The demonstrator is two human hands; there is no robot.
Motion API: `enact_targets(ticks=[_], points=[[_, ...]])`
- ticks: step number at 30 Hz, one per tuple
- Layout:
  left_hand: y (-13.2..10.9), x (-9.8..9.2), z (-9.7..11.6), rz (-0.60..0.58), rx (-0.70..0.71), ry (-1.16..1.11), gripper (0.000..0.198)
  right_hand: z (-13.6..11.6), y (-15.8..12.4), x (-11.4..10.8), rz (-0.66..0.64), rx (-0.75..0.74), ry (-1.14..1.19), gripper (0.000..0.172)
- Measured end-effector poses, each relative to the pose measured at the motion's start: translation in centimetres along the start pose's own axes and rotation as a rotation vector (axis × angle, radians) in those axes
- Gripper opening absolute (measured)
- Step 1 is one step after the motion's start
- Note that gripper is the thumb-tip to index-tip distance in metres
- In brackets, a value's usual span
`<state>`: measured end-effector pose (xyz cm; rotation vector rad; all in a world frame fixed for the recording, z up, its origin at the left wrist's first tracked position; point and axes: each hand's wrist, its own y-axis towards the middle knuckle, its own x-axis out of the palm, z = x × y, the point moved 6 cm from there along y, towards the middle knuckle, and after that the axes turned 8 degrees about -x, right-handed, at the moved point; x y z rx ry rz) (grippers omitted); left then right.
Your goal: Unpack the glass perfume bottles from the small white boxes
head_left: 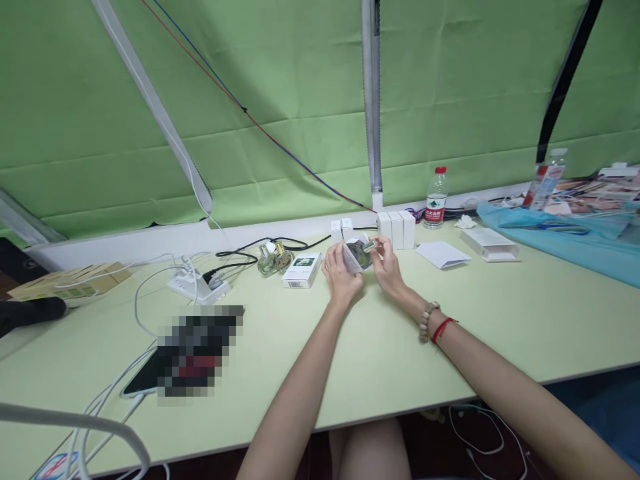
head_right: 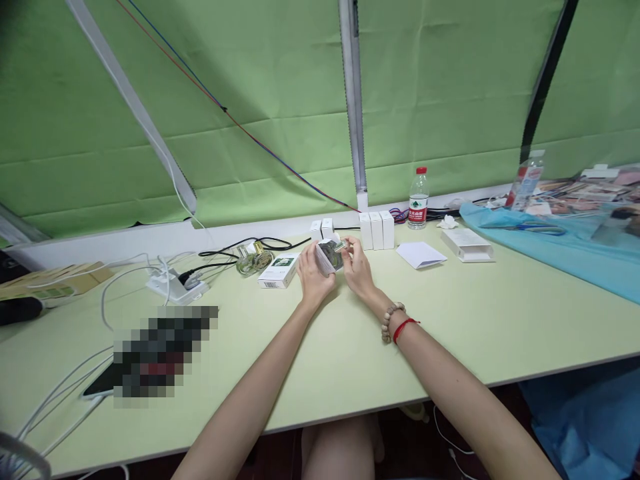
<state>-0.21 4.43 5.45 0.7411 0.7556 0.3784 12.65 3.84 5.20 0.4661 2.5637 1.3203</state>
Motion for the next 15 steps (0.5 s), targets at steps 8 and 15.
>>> enact_targets(ticks=[8,15], points=[[0.0,0.0,0.1,-0.025,-0.025,0.028,0.079,0.2,0.5,-1.2,0.188,0.082,0.096,0.037],[0.0,-0.1,0.1,-0.030,-0.035,0.039,0.078,0.5,0.6,-1.8,0.315,0.151,0.105,0.040]])
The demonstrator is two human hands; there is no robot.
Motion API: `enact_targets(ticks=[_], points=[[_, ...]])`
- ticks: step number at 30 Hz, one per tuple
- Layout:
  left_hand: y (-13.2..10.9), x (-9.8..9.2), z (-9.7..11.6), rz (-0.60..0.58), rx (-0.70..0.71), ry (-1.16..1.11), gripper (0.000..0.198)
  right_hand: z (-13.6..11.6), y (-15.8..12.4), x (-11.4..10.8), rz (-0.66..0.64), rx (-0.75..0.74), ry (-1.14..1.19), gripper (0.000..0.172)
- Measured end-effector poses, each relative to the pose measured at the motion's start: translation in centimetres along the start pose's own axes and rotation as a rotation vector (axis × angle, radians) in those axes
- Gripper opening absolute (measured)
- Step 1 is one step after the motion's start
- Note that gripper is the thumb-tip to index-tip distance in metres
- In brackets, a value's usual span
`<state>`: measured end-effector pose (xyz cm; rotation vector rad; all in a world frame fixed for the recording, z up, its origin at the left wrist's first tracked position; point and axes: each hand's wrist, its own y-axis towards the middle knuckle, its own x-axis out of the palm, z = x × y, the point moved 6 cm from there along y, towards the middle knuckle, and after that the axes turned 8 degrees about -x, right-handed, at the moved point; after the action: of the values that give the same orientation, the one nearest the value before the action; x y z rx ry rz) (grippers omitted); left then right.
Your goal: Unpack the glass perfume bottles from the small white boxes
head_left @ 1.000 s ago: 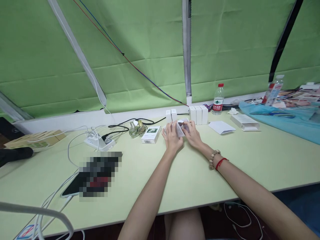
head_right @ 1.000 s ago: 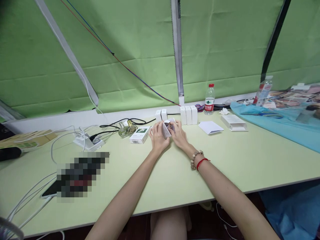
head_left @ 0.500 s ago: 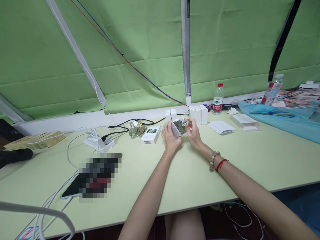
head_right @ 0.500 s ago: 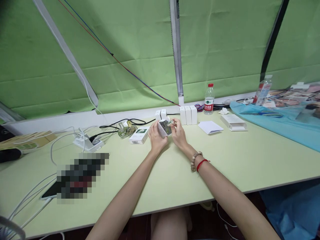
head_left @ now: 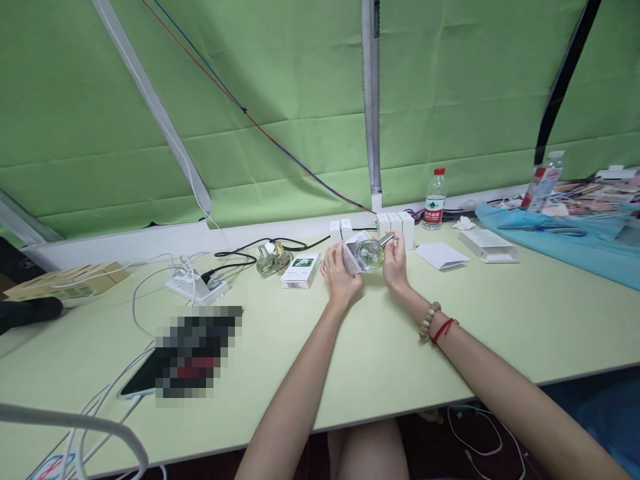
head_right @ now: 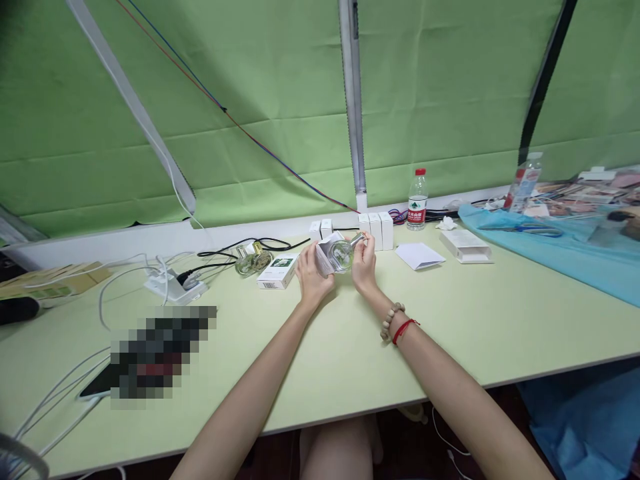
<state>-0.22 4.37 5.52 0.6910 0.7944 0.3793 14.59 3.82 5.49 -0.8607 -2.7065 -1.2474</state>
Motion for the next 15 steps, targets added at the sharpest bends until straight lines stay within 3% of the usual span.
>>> enact_targets(ticks=[12,15], points=[[0.0,-0.1,-0.3,0.021,-0.027,-0.060,0.078,-0.3,0.2,-0.3,0.022,0.010,-0.021,0.033],[0.4,-0.6,-1.3,0.085,-0.088,-0.181,0.076,0.3,0.8,-0.9,0.101,0.030,0.023,0.035]])
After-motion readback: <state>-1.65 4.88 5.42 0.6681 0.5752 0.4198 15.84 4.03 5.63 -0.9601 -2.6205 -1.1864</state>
